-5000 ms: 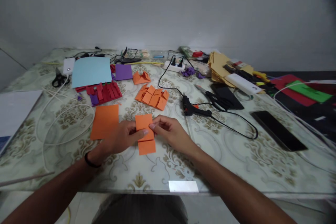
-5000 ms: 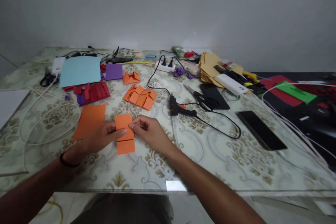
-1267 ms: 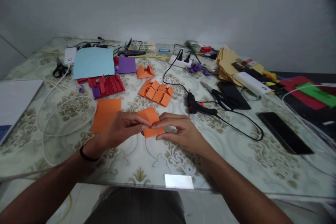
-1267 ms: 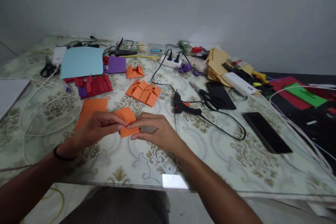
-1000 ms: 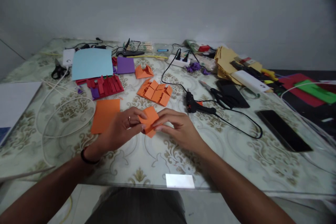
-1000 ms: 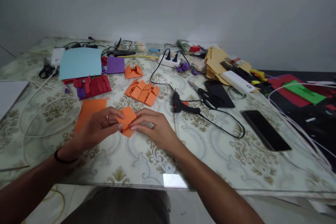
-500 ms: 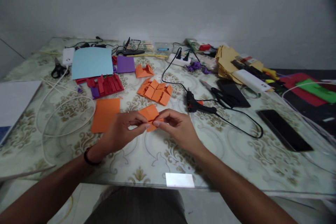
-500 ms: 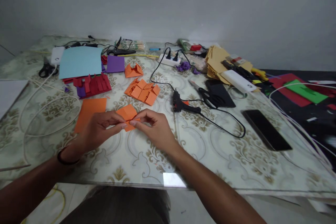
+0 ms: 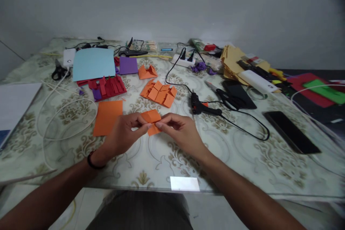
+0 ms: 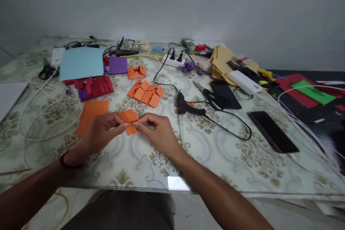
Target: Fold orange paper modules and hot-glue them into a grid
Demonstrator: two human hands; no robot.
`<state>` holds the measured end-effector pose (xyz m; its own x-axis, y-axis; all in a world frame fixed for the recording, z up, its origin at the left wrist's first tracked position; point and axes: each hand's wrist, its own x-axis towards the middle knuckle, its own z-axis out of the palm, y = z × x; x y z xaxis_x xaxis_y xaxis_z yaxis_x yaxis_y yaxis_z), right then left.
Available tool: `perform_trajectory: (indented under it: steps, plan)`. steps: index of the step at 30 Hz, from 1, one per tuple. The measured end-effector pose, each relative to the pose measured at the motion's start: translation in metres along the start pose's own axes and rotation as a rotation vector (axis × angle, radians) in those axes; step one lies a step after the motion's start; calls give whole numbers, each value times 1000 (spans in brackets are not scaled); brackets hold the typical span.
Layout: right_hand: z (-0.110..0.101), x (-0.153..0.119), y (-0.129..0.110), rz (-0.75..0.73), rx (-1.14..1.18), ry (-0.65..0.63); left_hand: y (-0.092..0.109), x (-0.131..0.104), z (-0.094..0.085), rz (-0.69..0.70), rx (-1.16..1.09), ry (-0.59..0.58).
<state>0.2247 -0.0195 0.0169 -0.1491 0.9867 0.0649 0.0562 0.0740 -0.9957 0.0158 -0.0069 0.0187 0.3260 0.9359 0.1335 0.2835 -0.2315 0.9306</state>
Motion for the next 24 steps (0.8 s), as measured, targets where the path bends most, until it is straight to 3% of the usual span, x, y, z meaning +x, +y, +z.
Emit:
perform_trajectory:
  steps: [11, 24]
  plan:
    - [4, 1, 6, 63, 52, 127, 1, 0, 2, -55, -84, 5]
    - [6, 1, 7, 63, 86, 129, 1, 0, 3, -71, -166, -5]
